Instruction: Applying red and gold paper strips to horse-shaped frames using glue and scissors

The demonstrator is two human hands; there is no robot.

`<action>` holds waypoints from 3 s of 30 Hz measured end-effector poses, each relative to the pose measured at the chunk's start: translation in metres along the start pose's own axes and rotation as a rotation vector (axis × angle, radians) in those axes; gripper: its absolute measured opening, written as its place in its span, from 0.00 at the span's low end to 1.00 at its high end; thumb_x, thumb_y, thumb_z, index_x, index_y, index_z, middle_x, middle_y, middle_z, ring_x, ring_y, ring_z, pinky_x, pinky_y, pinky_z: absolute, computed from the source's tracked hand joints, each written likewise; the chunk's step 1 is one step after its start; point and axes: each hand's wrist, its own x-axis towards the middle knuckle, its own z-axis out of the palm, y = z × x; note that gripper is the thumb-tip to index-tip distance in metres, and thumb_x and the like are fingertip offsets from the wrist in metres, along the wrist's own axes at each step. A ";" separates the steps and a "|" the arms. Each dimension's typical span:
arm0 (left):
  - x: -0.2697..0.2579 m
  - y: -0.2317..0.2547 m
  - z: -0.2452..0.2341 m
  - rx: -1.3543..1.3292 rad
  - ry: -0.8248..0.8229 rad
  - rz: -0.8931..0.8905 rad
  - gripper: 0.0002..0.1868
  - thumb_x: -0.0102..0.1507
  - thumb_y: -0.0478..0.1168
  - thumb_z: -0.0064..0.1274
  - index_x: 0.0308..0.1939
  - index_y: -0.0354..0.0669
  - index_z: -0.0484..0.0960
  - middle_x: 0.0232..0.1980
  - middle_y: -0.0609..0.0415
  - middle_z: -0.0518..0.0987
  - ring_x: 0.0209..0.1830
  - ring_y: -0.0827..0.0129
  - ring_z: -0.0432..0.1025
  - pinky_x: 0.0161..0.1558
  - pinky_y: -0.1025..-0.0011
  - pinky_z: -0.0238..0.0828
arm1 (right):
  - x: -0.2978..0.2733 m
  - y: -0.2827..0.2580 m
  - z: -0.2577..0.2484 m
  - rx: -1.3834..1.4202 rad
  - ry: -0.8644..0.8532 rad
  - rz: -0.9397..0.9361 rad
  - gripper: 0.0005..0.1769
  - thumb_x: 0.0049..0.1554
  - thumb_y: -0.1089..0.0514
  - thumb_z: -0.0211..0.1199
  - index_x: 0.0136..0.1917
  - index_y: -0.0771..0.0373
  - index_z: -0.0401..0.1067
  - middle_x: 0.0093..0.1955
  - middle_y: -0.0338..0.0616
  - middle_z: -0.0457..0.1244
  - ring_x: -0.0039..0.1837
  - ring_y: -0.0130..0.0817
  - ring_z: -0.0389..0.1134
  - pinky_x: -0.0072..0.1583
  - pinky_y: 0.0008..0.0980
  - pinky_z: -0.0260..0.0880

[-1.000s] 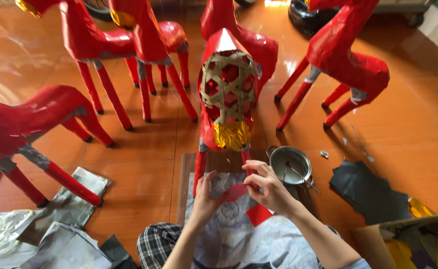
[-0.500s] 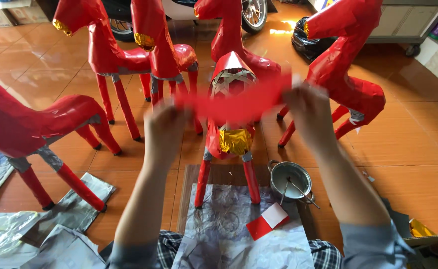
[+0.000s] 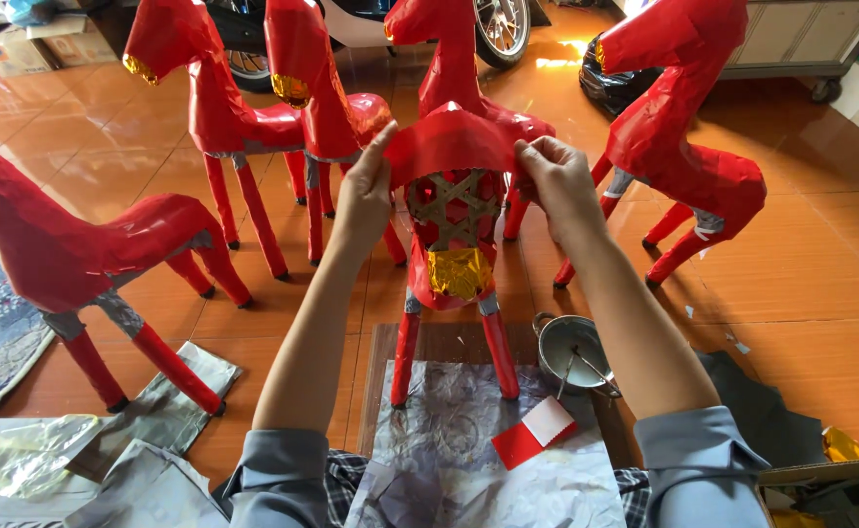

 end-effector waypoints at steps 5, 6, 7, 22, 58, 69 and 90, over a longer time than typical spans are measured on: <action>0.000 -0.017 0.012 -0.011 0.029 -0.028 0.24 0.70 0.31 0.34 0.70 0.50 0.65 0.69 0.34 0.64 0.72 0.41 0.54 0.68 0.48 0.56 | -0.014 0.000 0.006 -0.029 -0.036 -0.183 0.12 0.60 0.64 0.61 0.56 0.67 0.65 0.32 0.46 0.61 0.30 0.27 0.63 0.29 0.22 0.63; -0.001 -0.013 0.013 -0.002 0.043 -0.023 0.24 0.70 0.31 0.33 0.70 0.49 0.66 0.69 0.34 0.64 0.72 0.41 0.54 0.68 0.47 0.54 | -0.021 -0.013 0.010 -0.105 -0.052 -0.244 0.16 0.62 0.65 0.58 0.62 0.62 0.63 0.33 0.45 0.60 0.33 0.27 0.63 0.32 0.21 0.62; -0.002 -0.009 0.015 0.007 0.057 -0.018 0.24 0.70 0.30 0.33 0.70 0.48 0.66 0.69 0.33 0.64 0.72 0.41 0.54 0.69 0.46 0.52 | -0.029 -0.025 0.015 -0.182 -0.069 -0.304 0.21 0.64 0.67 0.54 0.69 0.58 0.61 0.34 0.44 0.59 0.35 0.27 0.63 0.34 0.21 0.62; -0.001 -0.062 0.024 -0.041 0.053 0.093 0.19 0.74 0.41 0.35 0.69 0.55 0.70 0.52 0.51 0.62 0.54 0.64 0.51 0.64 0.65 0.45 | -0.016 0.017 0.015 -0.148 -0.111 -0.286 0.18 0.66 0.52 0.54 0.65 0.60 0.70 0.48 0.41 0.60 0.50 0.23 0.55 0.50 0.24 0.57; -0.341 -0.212 0.043 -0.561 0.051 -1.357 0.18 0.67 0.44 0.44 0.59 0.42 0.77 0.45 0.43 0.81 0.44 0.61 0.77 0.48 0.65 0.74 | -0.294 0.408 -0.200 -1.817 -0.332 -0.085 0.33 0.51 0.67 0.62 0.68 0.45 0.65 0.69 0.55 0.56 0.67 0.54 0.58 0.58 0.57 0.58; -0.425 -0.291 0.129 -0.653 -0.166 -1.426 0.21 0.67 0.44 0.48 0.58 0.32 0.75 0.49 0.33 0.80 0.49 0.52 0.77 0.52 0.61 0.74 | -0.288 0.375 -0.180 -1.693 -0.533 0.200 0.41 0.46 0.66 0.61 0.72 0.45 0.58 0.69 0.47 0.55 0.64 0.45 0.59 0.58 0.46 0.61; -0.465 -0.338 0.146 -0.939 -0.067 -1.519 0.16 0.66 0.40 0.47 0.53 0.32 0.76 0.39 0.37 0.81 0.37 0.54 0.79 0.42 0.54 0.78 | -0.361 0.375 -0.112 -1.167 -0.775 -0.141 0.33 0.54 0.30 0.51 0.67 0.45 0.65 0.75 0.34 0.55 0.76 0.44 0.50 0.69 0.61 0.40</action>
